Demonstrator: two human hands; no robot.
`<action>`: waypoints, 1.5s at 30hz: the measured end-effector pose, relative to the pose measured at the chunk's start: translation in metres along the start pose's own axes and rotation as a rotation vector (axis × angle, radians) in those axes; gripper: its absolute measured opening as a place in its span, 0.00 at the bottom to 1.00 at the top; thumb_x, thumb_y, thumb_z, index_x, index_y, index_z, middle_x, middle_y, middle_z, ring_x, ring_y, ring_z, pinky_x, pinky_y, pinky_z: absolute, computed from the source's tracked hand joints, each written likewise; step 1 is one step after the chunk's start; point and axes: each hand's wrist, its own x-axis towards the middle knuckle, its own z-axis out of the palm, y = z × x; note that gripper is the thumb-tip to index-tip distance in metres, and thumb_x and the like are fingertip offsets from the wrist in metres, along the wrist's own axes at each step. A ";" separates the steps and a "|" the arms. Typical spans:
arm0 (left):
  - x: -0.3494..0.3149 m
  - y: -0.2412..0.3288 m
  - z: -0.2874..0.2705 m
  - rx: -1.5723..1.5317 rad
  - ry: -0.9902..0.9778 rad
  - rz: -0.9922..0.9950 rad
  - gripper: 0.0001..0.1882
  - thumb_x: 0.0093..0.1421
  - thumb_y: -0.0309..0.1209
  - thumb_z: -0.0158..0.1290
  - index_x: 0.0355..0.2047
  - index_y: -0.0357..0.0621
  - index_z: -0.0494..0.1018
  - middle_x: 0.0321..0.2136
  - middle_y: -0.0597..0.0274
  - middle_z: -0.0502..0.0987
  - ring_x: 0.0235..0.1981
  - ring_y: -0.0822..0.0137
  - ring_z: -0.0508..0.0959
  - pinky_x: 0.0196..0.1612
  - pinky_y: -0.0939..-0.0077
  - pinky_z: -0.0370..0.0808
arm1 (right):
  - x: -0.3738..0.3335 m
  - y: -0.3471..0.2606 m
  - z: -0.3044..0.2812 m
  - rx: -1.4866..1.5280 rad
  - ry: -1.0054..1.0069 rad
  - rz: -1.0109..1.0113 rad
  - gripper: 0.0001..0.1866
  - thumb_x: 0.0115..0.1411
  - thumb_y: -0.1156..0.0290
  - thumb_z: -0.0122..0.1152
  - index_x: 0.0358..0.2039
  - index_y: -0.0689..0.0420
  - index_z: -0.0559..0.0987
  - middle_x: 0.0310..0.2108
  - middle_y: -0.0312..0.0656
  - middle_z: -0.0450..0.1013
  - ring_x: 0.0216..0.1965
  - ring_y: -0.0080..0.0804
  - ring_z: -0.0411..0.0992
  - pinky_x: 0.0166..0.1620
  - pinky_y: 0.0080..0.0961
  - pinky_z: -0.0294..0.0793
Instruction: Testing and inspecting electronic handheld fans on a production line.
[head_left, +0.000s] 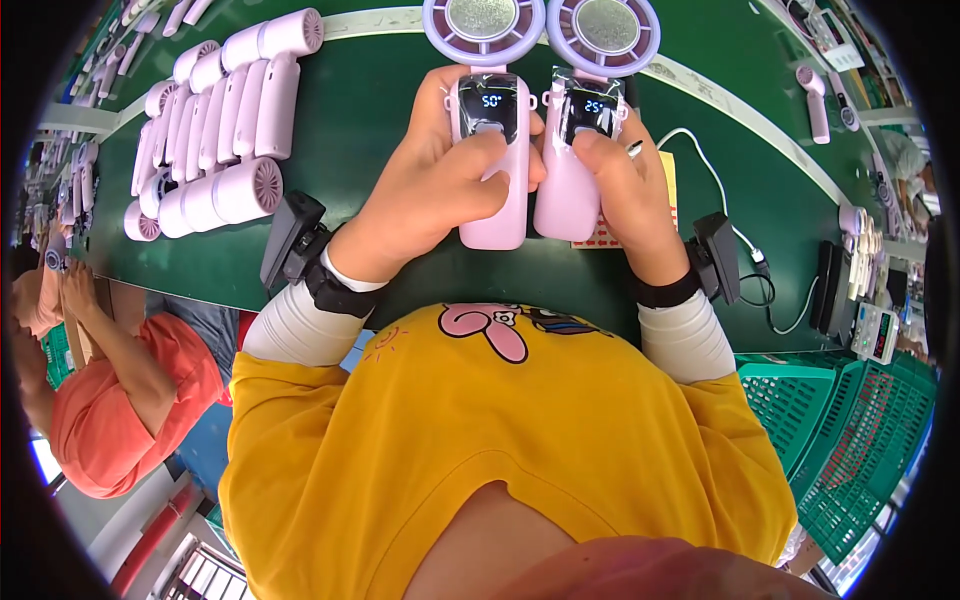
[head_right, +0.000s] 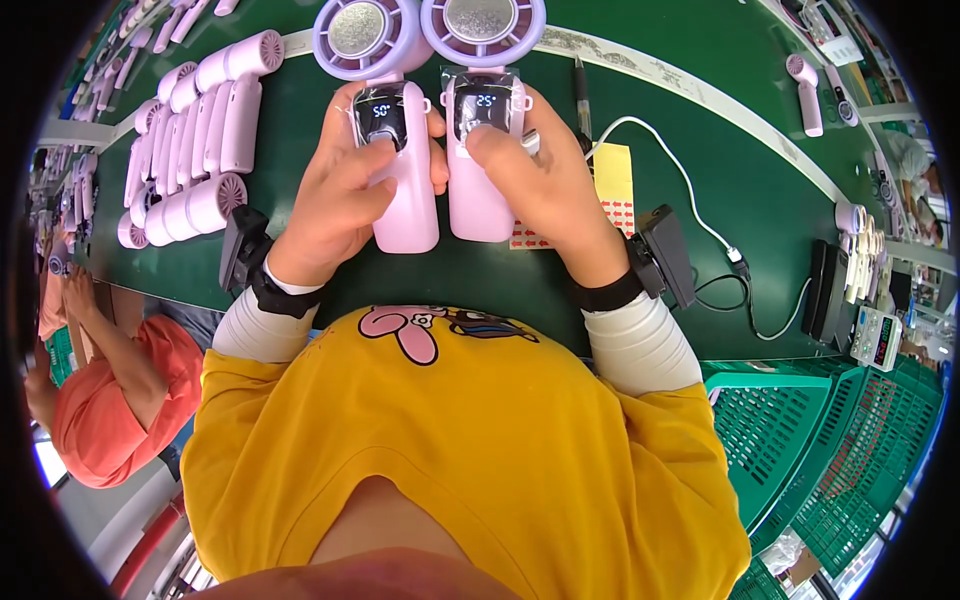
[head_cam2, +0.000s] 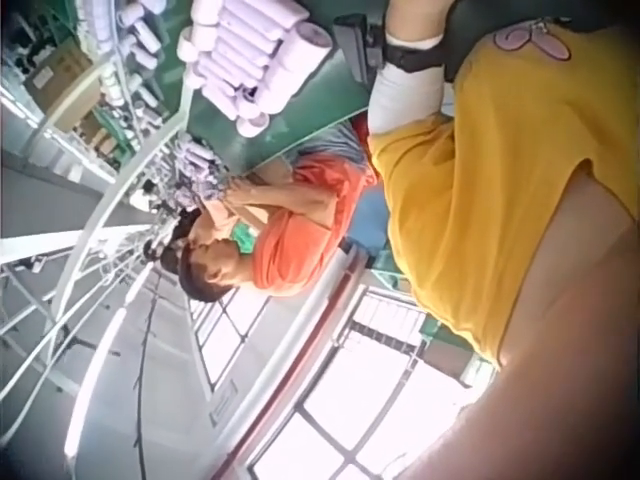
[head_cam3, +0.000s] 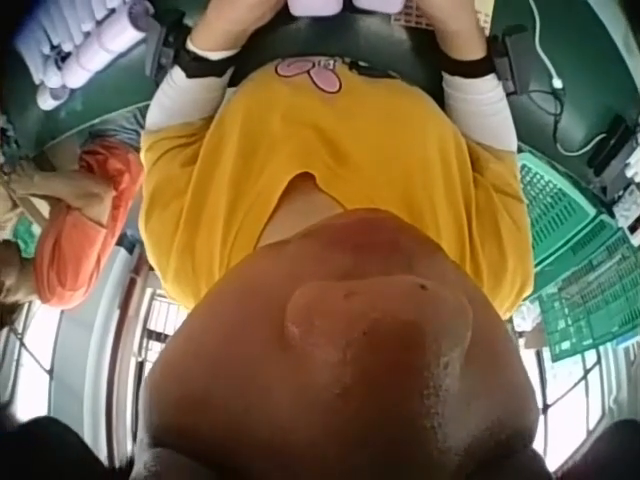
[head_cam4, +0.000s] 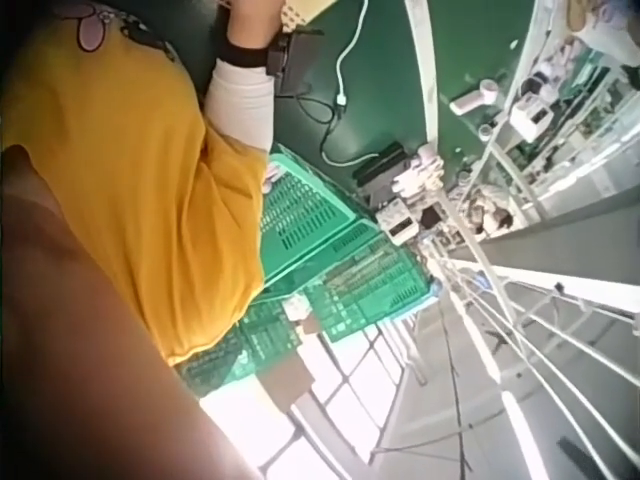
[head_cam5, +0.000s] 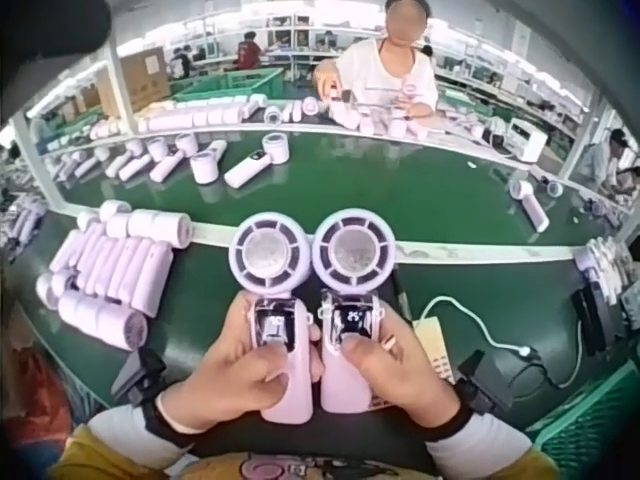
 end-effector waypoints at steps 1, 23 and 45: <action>0.000 0.001 -0.001 0.011 -0.003 0.000 0.27 0.45 0.16 0.40 0.47 0.37 0.46 0.37 0.54 0.67 0.33 0.66 0.71 0.38 0.69 0.70 | -0.001 0.000 0.001 0.016 -0.003 0.000 0.17 0.53 0.71 0.49 0.43 0.62 0.67 0.35 0.38 0.68 0.35 0.20 0.66 0.39 0.19 0.67; 0.000 0.002 -0.005 0.019 0.027 -0.063 0.28 0.45 0.18 0.41 0.47 0.35 0.46 0.35 0.53 0.68 0.33 0.65 0.72 0.38 0.70 0.70 | 0.002 0.000 0.002 0.014 -0.020 0.045 0.16 0.55 0.69 0.48 0.43 0.62 0.66 0.33 0.39 0.69 0.32 0.20 0.68 0.35 0.18 0.69; 0.002 -0.001 -0.010 0.009 0.019 -0.082 0.28 0.47 0.15 0.41 0.48 0.37 0.46 0.34 0.57 0.68 0.33 0.69 0.71 0.39 0.75 0.68 | 0.004 0.008 -0.004 0.049 -0.037 0.101 0.19 0.55 0.69 0.49 0.46 0.62 0.64 0.37 0.39 0.68 0.36 0.20 0.67 0.39 0.19 0.68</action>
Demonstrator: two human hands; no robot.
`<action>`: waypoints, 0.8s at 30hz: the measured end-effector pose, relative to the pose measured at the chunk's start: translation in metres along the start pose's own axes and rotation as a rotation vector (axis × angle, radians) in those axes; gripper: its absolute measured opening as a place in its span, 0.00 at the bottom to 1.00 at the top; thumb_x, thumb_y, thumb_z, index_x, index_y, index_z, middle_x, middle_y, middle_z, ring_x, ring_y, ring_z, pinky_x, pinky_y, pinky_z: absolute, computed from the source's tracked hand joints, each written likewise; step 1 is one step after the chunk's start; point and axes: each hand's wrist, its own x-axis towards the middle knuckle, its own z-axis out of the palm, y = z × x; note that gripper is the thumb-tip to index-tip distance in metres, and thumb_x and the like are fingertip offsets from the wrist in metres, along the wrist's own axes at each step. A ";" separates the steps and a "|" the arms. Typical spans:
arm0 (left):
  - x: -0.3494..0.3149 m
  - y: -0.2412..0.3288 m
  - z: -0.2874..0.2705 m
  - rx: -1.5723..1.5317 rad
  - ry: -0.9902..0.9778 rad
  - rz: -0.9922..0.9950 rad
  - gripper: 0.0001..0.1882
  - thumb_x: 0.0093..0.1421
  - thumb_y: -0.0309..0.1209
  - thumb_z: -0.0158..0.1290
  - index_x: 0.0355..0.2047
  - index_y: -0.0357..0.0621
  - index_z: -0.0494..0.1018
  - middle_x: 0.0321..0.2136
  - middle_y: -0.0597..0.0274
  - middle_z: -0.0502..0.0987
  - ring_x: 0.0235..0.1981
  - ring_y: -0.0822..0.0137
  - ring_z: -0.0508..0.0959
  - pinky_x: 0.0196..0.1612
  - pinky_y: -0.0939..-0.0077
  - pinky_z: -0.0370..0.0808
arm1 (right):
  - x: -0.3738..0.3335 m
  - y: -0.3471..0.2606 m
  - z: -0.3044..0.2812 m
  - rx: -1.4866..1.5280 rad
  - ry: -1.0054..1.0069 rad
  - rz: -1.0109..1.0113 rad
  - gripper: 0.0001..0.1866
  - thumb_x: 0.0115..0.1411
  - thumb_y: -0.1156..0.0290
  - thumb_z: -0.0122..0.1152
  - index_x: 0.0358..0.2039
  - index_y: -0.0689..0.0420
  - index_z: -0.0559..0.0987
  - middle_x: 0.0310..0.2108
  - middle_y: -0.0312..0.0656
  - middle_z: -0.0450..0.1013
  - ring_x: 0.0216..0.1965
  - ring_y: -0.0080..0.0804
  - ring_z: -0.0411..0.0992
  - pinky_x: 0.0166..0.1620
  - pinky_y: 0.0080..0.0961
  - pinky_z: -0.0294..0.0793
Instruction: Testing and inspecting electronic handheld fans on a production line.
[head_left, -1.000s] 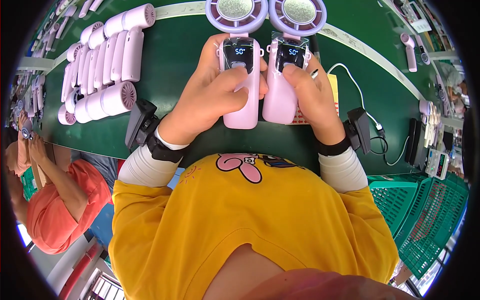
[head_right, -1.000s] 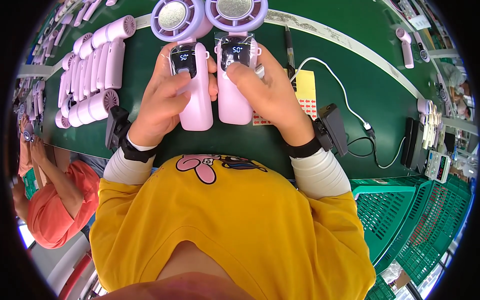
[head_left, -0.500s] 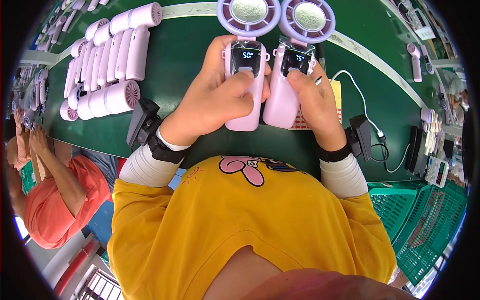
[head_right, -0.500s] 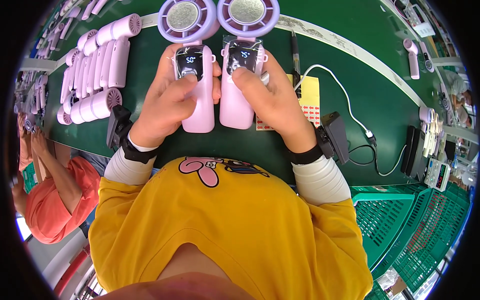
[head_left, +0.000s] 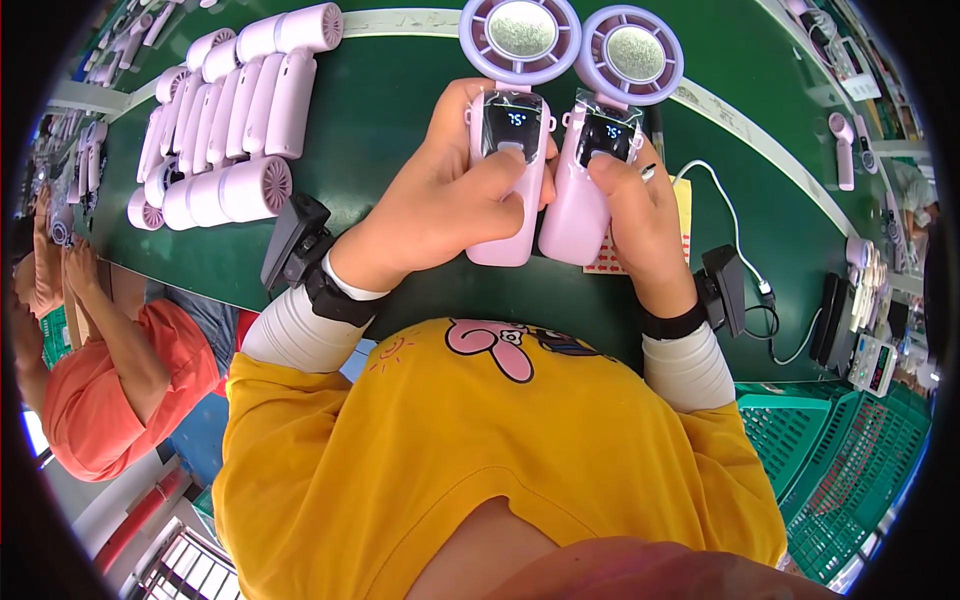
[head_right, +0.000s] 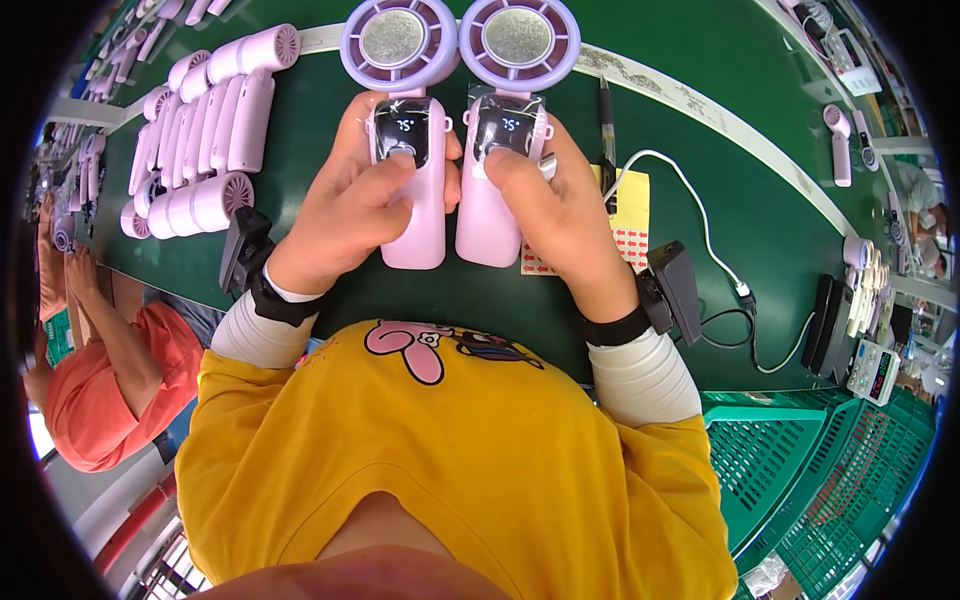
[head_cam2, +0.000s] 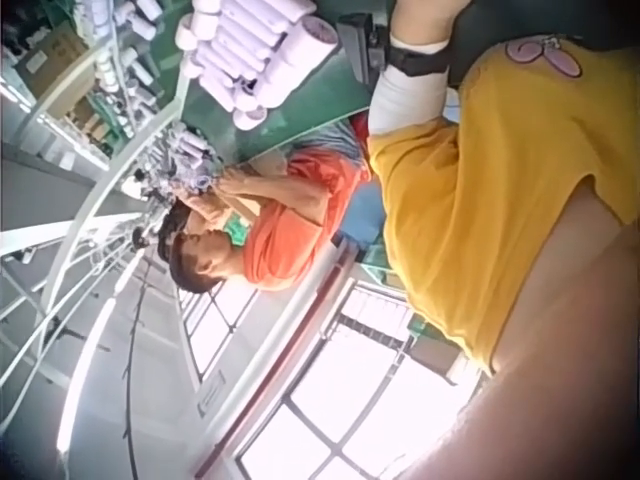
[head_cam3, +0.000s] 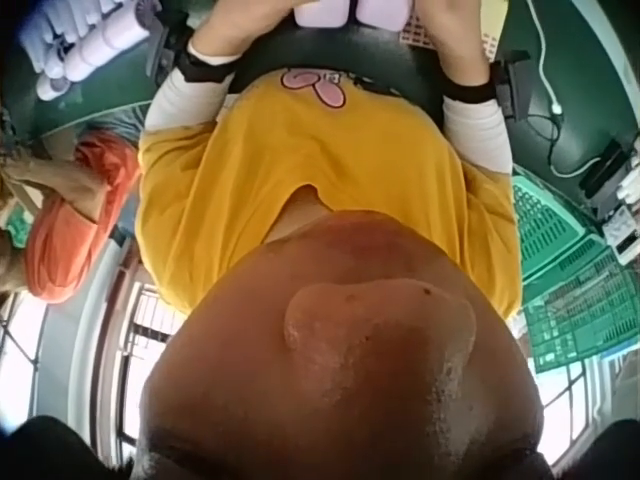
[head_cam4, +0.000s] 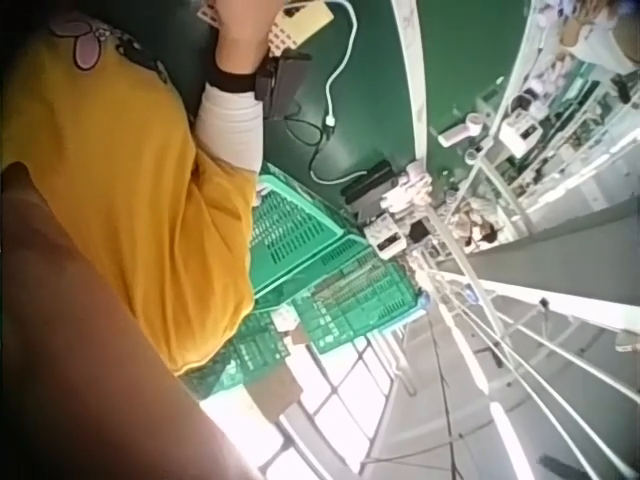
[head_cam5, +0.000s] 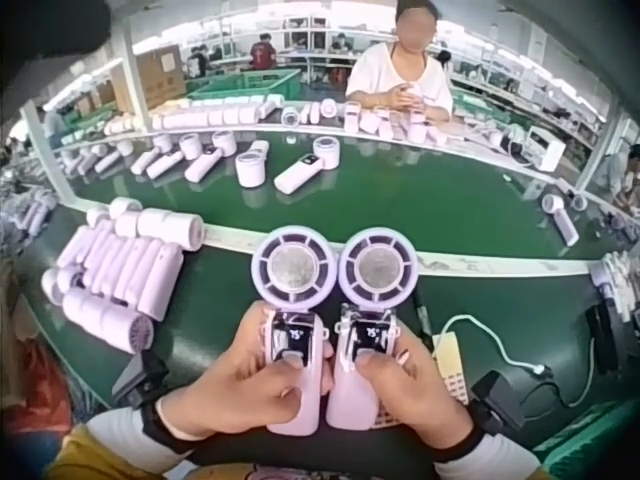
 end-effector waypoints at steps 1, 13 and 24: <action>0.000 0.000 0.000 0.017 -0.003 -0.001 0.28 0.46 0.15 0.41 0.49 0.37 0.46 0.34 0.57 0.68 0.33 0.69 0.71 0.39 0.75 0.68 | 0.000 0.000 -0.001 0.010 -0.004 0.014 0.19 0.55 0.69 0.49 0.47 0.61 0.64 0.37 0.39 0.68 0.37 0.21 0.67 0.39 0.19 0.68; 0.003 0.002 -0.004 0.008 -0.021 -0.003 0.30 0.47 0.17 0.42 0.51 0.37 0.45 0.37 0.56 0.66 0.36 0.68 0.71 0.41 0.73 0.68 | 0.002 -0.011 0.006 -0.048 0.027 0.042 0.19 0.55 0.67 0.51 0.46 0.62 0.65 0.36 0.39 0.69 0.36 0.21 0.67 0.39 0.19 0.68; 0.025 -0.008 -0.020 0.556 0.312 -0.030 0.17 0.51 0.33 0.47 0.37 0.35 0.60 0.33 0.52 0.67 0.31 0.61 0.72 0.35 0.71 0.69 | 0.015 -0.011 -0.009 -0.242 0.105 0.188 0.16 0.52 0.61 0.55 0.36 0.60 0.71 0.23 0.32 0.67 0.25 0.15 0.65 0.26 0.12 0.63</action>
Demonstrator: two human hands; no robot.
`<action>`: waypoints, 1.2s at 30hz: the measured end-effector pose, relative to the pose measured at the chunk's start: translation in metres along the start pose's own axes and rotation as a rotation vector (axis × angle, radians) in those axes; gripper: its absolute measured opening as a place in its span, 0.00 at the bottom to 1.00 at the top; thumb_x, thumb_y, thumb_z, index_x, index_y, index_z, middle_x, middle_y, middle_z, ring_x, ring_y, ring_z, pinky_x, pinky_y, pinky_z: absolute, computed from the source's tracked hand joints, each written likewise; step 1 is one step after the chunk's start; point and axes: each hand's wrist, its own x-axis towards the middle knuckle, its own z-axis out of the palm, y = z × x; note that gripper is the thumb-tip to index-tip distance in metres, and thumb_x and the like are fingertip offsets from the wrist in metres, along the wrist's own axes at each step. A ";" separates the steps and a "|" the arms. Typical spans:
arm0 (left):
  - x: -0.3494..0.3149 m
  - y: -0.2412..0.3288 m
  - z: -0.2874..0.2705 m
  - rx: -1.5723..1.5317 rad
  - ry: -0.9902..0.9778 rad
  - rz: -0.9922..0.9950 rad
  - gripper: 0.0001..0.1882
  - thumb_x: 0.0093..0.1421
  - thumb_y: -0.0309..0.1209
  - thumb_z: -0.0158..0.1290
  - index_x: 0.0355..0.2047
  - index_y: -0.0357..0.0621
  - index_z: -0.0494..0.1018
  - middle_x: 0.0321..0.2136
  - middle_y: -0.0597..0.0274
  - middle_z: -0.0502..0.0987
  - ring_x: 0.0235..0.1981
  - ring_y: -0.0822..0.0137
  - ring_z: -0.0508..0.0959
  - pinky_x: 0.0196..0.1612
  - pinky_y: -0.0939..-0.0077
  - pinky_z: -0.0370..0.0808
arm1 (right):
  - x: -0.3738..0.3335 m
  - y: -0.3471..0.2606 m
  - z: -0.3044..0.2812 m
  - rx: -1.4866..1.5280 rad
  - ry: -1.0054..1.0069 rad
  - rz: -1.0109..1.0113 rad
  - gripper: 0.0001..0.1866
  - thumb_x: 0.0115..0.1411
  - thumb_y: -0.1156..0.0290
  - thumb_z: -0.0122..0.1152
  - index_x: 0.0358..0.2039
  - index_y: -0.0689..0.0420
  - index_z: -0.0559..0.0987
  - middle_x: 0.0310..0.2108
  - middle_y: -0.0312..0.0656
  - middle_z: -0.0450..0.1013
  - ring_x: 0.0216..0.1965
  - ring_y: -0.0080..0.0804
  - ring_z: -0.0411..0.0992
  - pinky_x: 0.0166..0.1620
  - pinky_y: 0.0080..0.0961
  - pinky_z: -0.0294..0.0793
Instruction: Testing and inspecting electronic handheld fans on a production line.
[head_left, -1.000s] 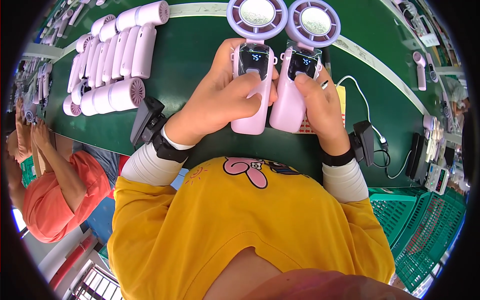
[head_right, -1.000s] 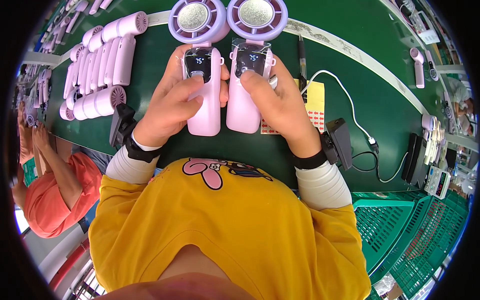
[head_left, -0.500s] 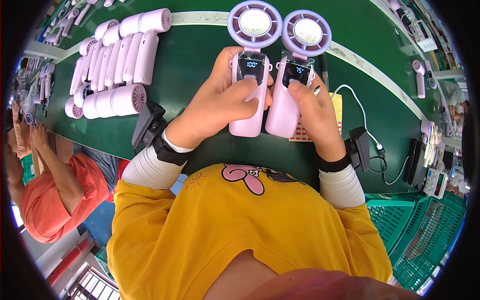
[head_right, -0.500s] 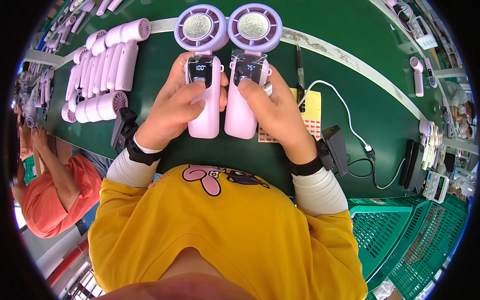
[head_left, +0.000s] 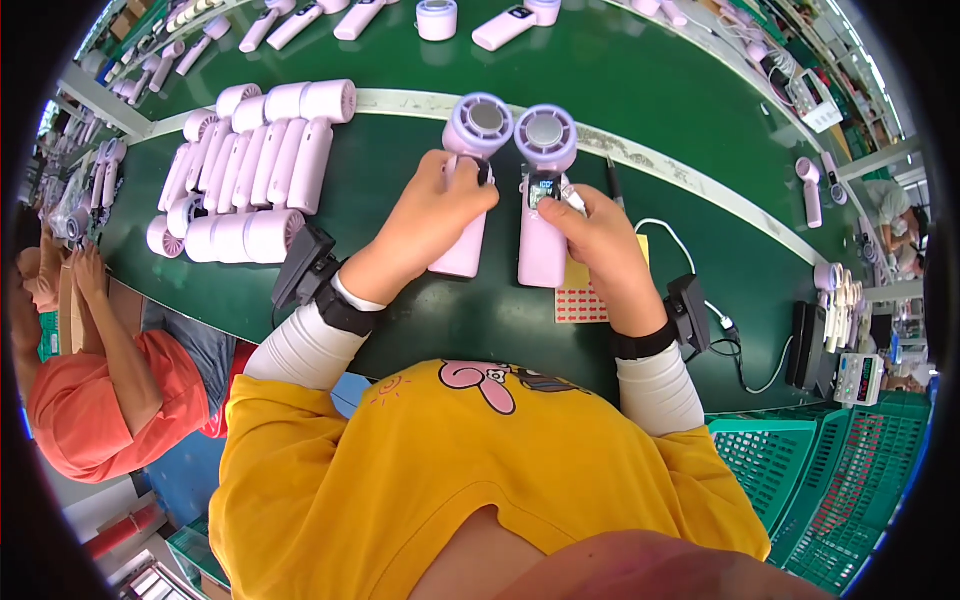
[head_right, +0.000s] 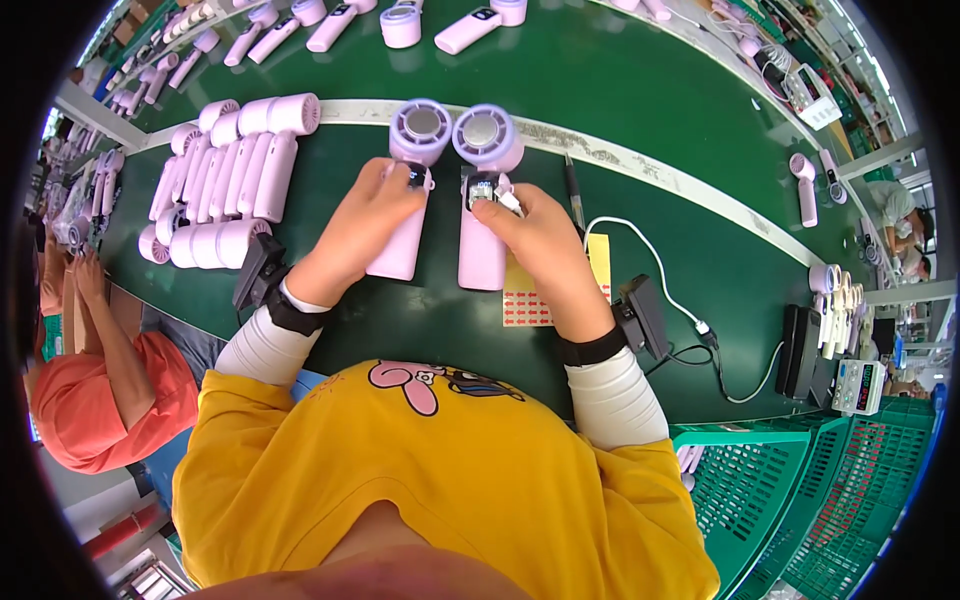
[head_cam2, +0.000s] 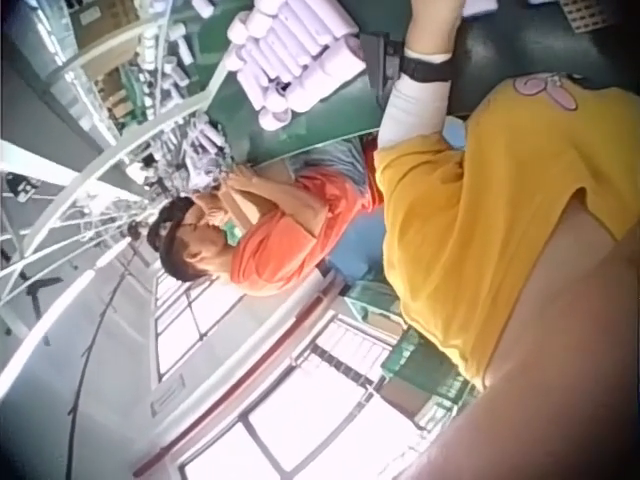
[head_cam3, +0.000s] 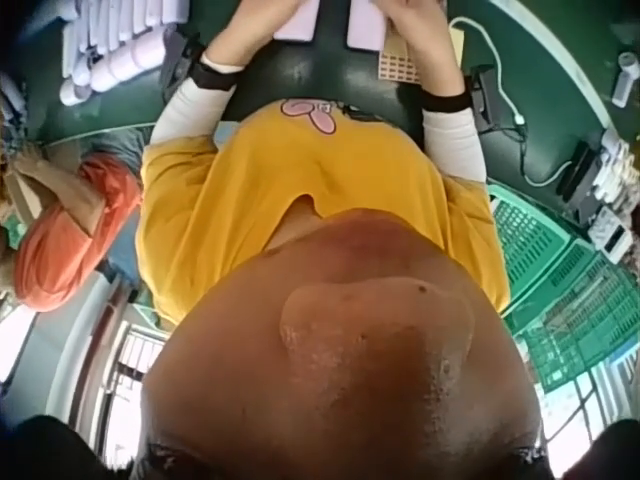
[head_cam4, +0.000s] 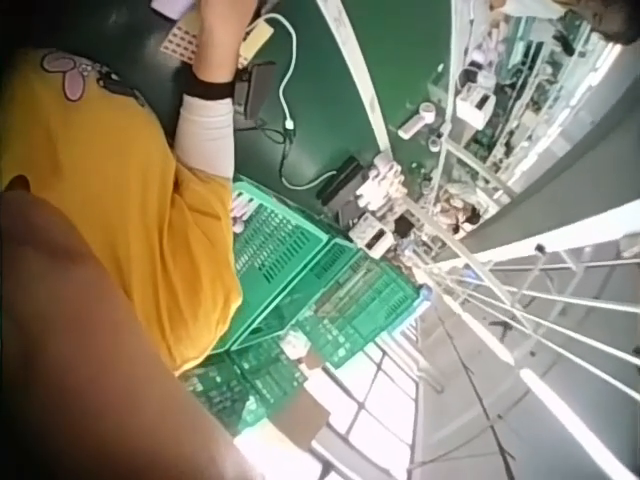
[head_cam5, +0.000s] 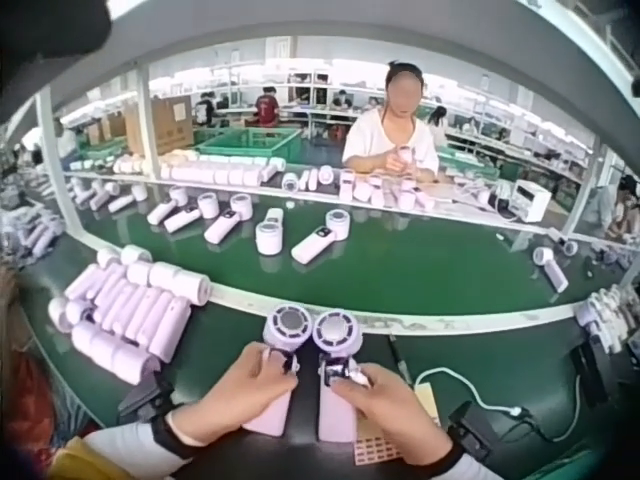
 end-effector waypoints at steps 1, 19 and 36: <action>0.004 -0.003 0.000 0.239 0.060 0.036 0.16 0.51 0.34 0.47 0.34 0.34 0.62 0.32 0.52 0.67 0.31 0.61 0.72 0.34 0.70 0.69 | 0.002 0.001 -0.001 0.002 -0.004 0.044 0.16 0.51 0.61 0.56 0.34 0.59 0.72 0.22 0.30 0.66 0.24 0.14 0.65 0.25 0.11 0.62; 0.048 0.065 -0.049 0.980 0.095 0.409 0.19 0.52 0.43 0.46 0.26 0.34 0.70 0.24 0.45 0.72 0.29 0.51 0.74 0.31 0.64 0.68 | 0.001 -0.078 -0.045 -0.910 0.224 -0.200 0.24 0.51 0.48 0.50 0.19 0.60 0.73 0.12 0.39 0.68 0.19 0.26 0.67 0.23 0.24 0.63; 0.269 -0.005 -0.011 0.972 0.790 0.228 0.31 0.37 0.38 0.60 0.37 0.36 0.59 0.37 0.49 0.66 0.37 0.52 0.70 0.38 0.59 0.70 | 0.299 -0.086 -0.037 -1.324 0.356 -0.247 0.18 0.51 0.61 0.46 0.23 0.62 0.77 0.26 0.53 0.73 0.29 0.45 0.73 0.34 0.35 0.71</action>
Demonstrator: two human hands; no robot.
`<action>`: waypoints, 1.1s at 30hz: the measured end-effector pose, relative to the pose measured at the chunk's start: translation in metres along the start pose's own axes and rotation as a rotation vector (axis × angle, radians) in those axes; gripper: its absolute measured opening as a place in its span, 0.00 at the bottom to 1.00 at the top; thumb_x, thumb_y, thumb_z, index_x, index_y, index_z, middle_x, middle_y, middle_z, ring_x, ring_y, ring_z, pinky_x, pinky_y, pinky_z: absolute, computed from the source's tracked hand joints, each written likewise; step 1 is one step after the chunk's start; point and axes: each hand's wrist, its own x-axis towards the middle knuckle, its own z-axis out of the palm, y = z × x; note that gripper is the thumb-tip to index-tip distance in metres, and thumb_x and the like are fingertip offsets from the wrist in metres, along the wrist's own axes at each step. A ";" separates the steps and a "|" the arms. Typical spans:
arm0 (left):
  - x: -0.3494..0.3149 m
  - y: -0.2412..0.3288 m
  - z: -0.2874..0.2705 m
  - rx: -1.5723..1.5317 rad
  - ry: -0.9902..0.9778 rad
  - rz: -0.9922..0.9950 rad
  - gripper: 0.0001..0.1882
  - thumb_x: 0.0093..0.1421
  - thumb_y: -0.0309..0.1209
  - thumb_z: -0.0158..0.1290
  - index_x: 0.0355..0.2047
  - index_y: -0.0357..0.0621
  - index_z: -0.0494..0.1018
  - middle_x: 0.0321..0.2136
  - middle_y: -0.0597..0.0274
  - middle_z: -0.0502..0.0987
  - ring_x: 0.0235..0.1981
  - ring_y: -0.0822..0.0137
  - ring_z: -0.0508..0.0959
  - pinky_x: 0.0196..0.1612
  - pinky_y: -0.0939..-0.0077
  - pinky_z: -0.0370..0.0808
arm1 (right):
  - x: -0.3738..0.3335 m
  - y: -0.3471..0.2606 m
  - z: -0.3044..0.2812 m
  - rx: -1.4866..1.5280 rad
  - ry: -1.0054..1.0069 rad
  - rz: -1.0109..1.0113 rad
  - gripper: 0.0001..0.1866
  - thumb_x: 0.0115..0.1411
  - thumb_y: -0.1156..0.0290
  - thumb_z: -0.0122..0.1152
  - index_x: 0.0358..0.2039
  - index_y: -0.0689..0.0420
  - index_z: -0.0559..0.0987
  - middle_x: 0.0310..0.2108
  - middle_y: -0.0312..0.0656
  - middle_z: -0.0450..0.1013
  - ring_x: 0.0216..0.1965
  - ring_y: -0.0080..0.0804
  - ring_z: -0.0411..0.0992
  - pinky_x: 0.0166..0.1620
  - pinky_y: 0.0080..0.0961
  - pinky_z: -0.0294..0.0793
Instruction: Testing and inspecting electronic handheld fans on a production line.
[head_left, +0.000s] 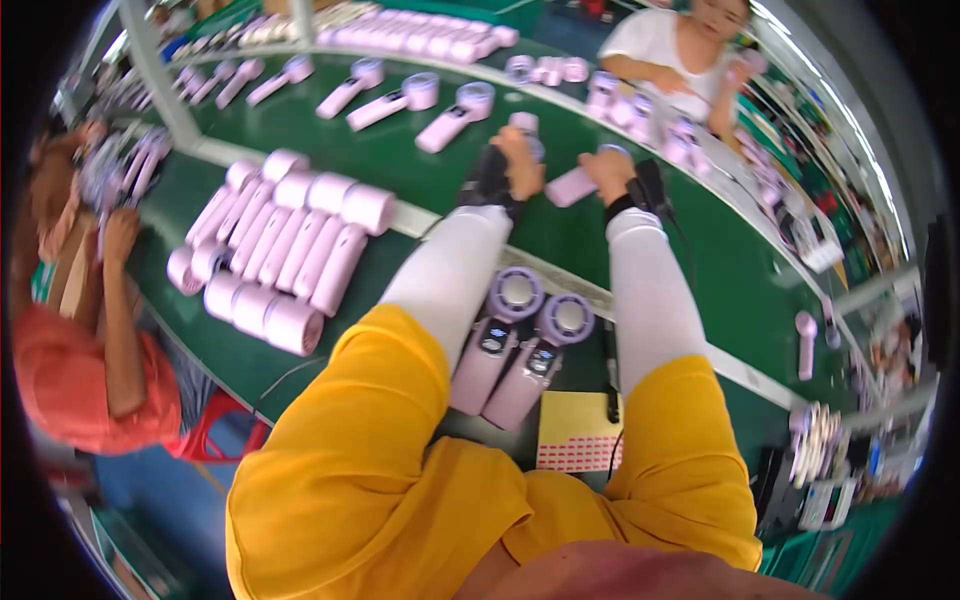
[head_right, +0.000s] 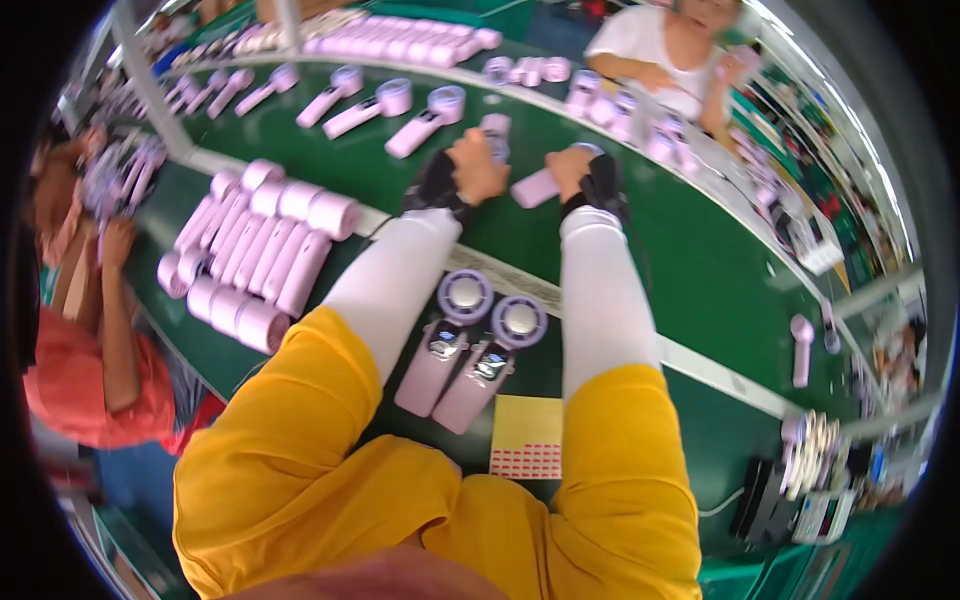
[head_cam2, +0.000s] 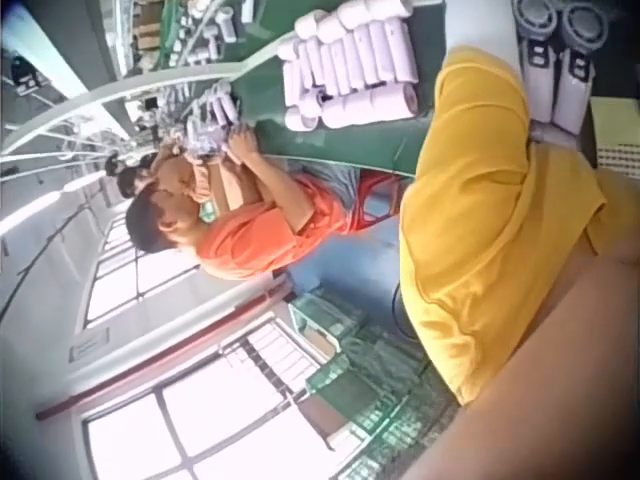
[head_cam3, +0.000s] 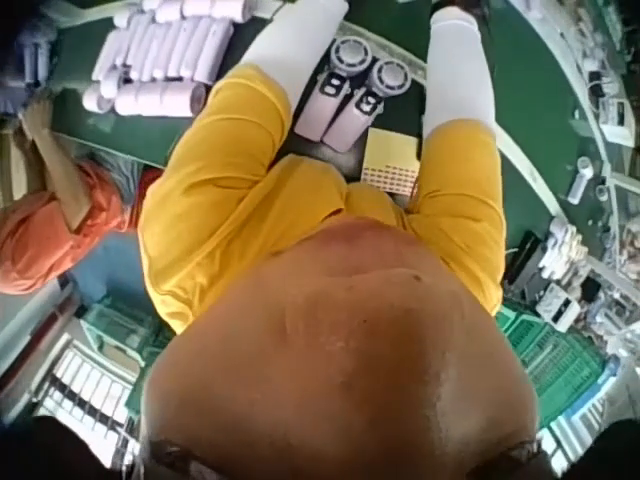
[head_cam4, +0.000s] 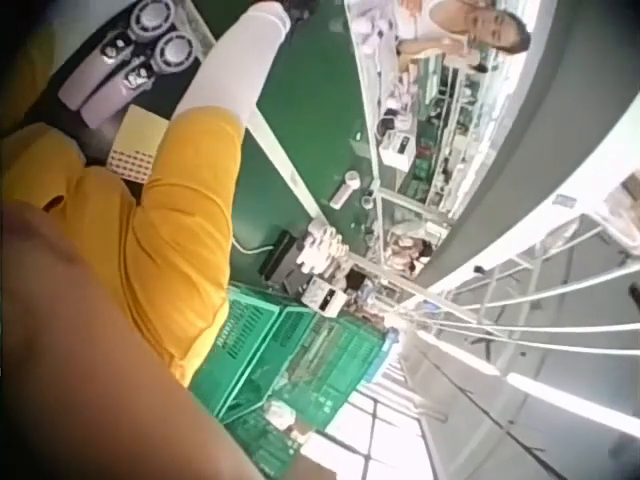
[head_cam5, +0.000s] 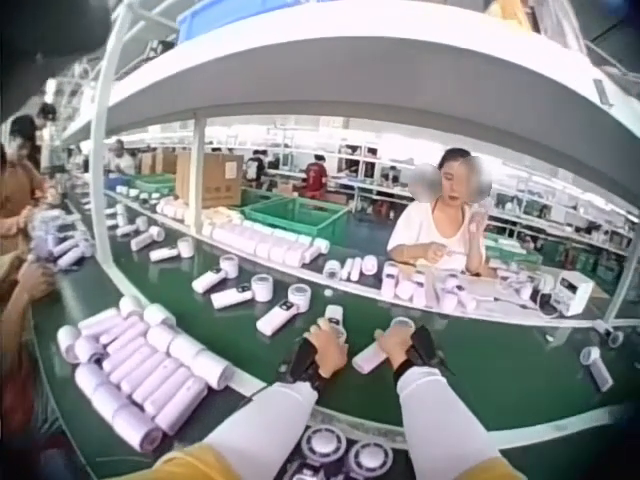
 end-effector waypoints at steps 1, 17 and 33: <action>-0.001 0.003 0.008 -0.104 -0.058 -0.043 0.30 0.37 0.36 0.59 0.39 0.36 0.59 0.36 0.49 0.66 0.37 0.50 0.70 0.37 0.57 0.69 | -0.007 0.000 0.000 -0.176 0.014 -0.181 0.19 0.52 0.59 0.45 0.23 0.62 0.77 0.26 0.53 0.73 0.31 0.46 0.72 0.36 0.37 0.70; 0.005 -0.004 -0.187 -1.417 0.052 0.248 0.29 0.44 0.31 0.56 0.47 0.42 0.57 0.36 0.45 0.68 0.38 0.52 0.70 0.40 0.56 0.69 | -0.048 0.097 0.013 0.880 -0.157 0.032 0.19 0.40 0.54 0.62 0.26 0.57 0.78 0.17 0.37 0.70 0.20 0.28 0.69 0.21 0.23 0.63; -0.080 -0.012 -0.163 -1.925 -0.792 -0.624 0.14 0.54 0.29 0.46 0.40 0.38 0.59 0.29 0.51 0.69 0.27 0.53 0.75 0.29 0.59 0.75 | -0.244 0.026 -0.103 1.598 0.067 0.232 0.20 0.52 0.54 0.57 0.36 0.57 0.70 0.20 0.37 0.71 0.19 0.22 0.69 0.18 0.15 0.64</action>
